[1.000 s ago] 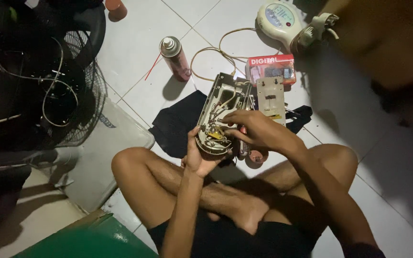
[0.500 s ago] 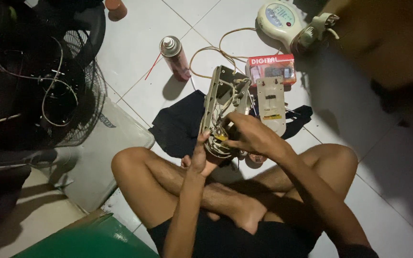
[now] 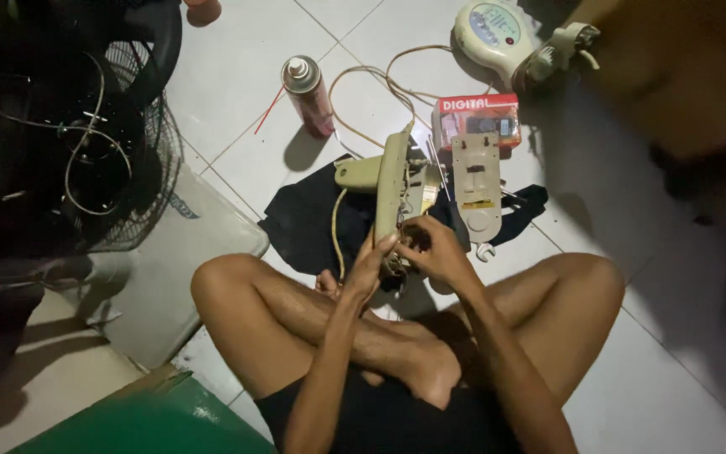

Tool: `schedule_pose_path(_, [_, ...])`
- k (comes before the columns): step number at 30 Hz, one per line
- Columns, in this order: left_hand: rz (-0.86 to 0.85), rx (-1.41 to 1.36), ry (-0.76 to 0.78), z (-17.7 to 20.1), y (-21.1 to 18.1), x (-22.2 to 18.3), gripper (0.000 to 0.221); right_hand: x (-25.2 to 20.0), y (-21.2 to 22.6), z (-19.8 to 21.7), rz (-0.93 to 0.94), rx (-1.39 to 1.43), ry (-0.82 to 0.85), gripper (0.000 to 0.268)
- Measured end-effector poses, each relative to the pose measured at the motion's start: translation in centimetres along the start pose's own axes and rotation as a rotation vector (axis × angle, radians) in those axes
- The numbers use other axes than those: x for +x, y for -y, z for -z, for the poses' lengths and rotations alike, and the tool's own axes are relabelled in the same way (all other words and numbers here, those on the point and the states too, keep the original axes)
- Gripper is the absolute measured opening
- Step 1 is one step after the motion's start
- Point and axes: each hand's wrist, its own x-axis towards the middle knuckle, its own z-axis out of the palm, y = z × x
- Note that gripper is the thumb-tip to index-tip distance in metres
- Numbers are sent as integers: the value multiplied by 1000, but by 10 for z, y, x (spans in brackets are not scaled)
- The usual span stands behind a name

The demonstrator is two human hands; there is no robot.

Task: Cleaning and inspecting an electronic component using a brush and screwdriver

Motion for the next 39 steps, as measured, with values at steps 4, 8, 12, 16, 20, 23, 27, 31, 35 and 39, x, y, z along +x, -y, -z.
schedule_pose_path(4, [-26,189,-31,-8,-8,-2,82,-10,4,-7,-81,33,-2,33])
schedule_pose_path(8, [-29,272,47,-6,-6,1,67,-14,-9,-22,-144,6,-22,31])
schedule_pose_path(12, [84,298,-51,12,-4,-7,72,-18,-9,-23,-240,101,-31,31])
schedule_pose_path(16, [-52,402,-150,9,-19,-20,46,-23,-20,-34,-305,224,-47,30])
schedule_pose_path(20, [-58,300,-184,31,18,-10,39,-29,-13,-37,-384,389,-110,32])
schedule_pose_path(23, [69,272,-263,33,30,-6,43,-28,-35,-49,-390,436,-123,32])
schedule_pose_path(27, [75,42,-353,10,17,-10,39,-30,-46,-55,-411,461,-128,35])
schedule_pose_path(31, [8,222,-419,25,38,-6,42,-35,-79,-84,-415,447,-151,39])
schedule_pose_path(35, [-16,516,-374,16,15,-15,46,-39,-82,-95,-332,449,-207,39])
schedule_pose_path(39, [-19,650,-283,15,-3,-18,52,-34,-70,-91,-299,422,-209,39])
